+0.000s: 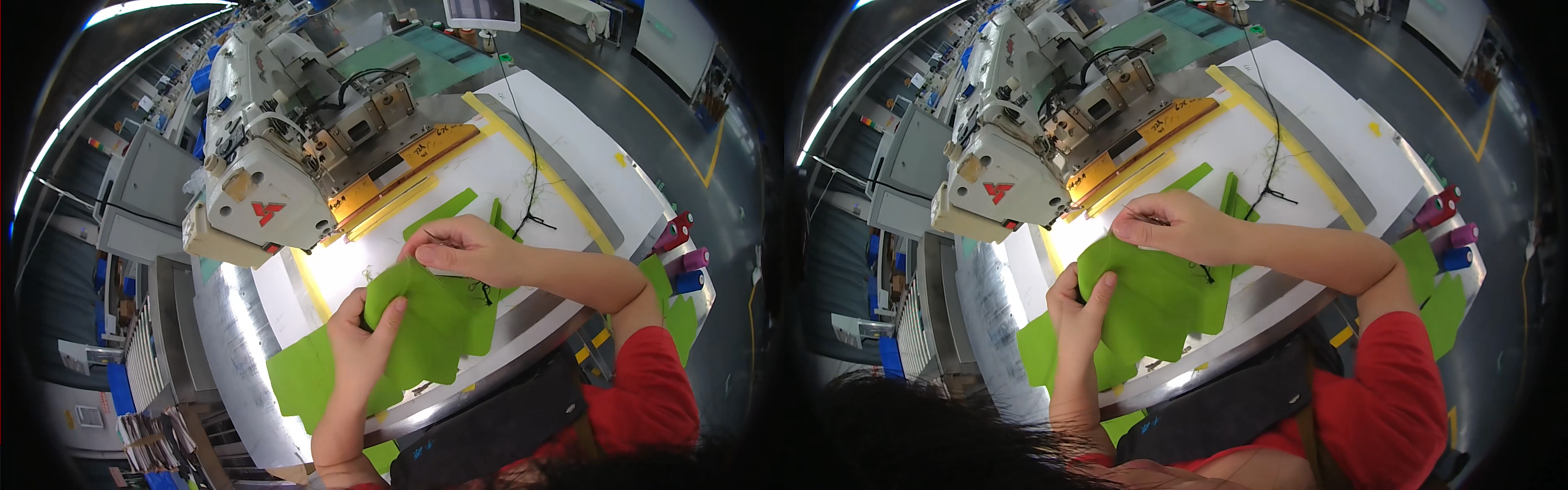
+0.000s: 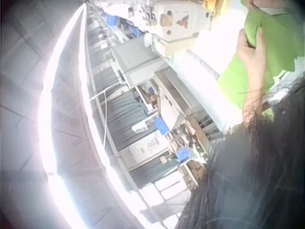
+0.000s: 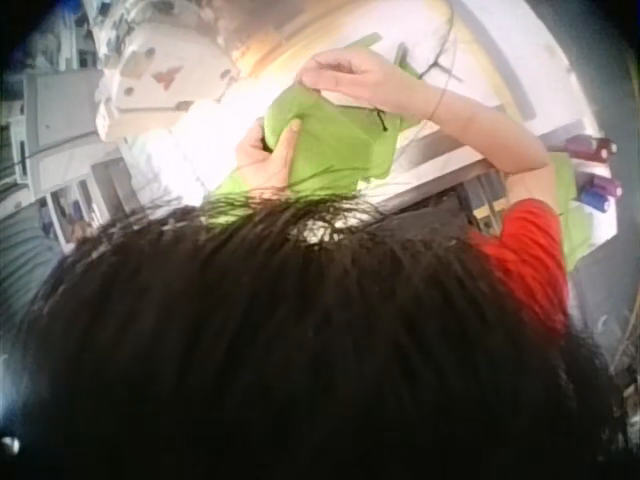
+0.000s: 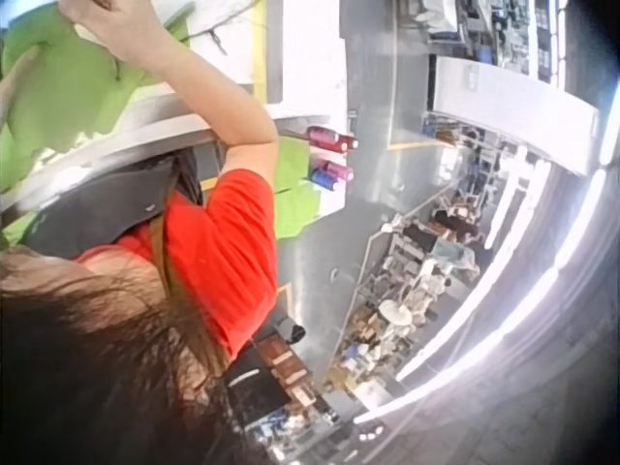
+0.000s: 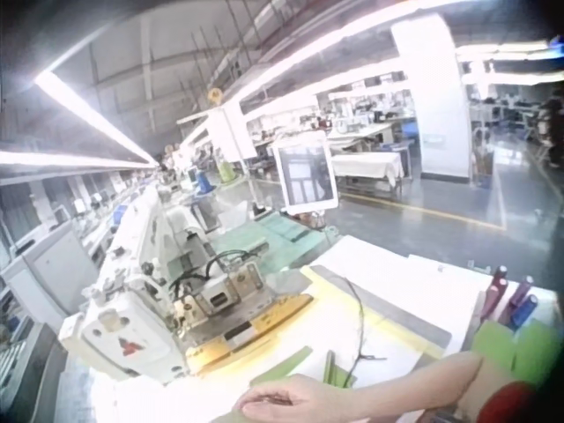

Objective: The person trims threads and excess material from green leather pieces using snips at a workshop table.

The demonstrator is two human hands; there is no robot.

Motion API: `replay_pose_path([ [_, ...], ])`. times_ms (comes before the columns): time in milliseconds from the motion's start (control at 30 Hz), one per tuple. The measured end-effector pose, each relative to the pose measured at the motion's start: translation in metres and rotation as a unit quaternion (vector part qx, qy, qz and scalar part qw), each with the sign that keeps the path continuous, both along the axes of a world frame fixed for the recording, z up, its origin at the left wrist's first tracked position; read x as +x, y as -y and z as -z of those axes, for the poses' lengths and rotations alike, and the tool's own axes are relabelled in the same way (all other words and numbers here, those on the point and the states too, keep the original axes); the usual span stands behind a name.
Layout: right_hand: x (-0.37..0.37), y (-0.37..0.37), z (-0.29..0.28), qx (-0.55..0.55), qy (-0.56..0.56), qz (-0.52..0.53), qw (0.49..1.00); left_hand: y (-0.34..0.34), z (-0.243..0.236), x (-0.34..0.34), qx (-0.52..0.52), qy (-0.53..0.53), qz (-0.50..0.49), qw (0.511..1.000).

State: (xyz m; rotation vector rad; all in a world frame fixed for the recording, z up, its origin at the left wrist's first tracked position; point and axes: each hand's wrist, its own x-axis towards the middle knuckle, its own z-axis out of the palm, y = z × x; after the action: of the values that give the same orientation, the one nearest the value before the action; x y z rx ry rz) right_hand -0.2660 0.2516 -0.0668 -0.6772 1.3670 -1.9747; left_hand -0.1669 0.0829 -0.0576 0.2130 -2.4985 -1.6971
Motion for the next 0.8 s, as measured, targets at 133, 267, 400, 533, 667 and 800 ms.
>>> replay_pose_path([
  [133, 0.001, -0.007, 0.000, 0.170, -0.266, 0.059, 0.947, 0.002, 0.001, 0.001, 0.085, 0.007, -0.026, 0.996],
  [267, 0.007, -0.005, 0.006, 0.195, -0.295, 0.055, 0.934, 0.001, 0.002, 0.000, 0.048, -0.053, 0.029, 0.997],
  [400, 0.009, -0.004, 0.011, 0.214, -0.374, 0.067, 0.900, 0.001, 0.004, 0.006, -0.012, 0.004, 0.031, 0.999],
  [533, 0.010, -0.002, 0.017, 0.216, -0.467, 0.124, 0.849, -0.002, 0.009, 0.005, -0.006, -0.008, -0.002, 1.000],
  [667, 0.001, -0.007, 0.009, 0.227, -0.422, 0.147, 0.865, -0.005, 0.006, 0.009, 0.061, -0.030, -0.058, 0.996],
  [800, 0.008, -0.007, 0.004, 0.131, -0.380, 0.113, 0.908, -0.006, 0.006, 0.009, 0.065, -0.029, -0.050, 0.996],
])
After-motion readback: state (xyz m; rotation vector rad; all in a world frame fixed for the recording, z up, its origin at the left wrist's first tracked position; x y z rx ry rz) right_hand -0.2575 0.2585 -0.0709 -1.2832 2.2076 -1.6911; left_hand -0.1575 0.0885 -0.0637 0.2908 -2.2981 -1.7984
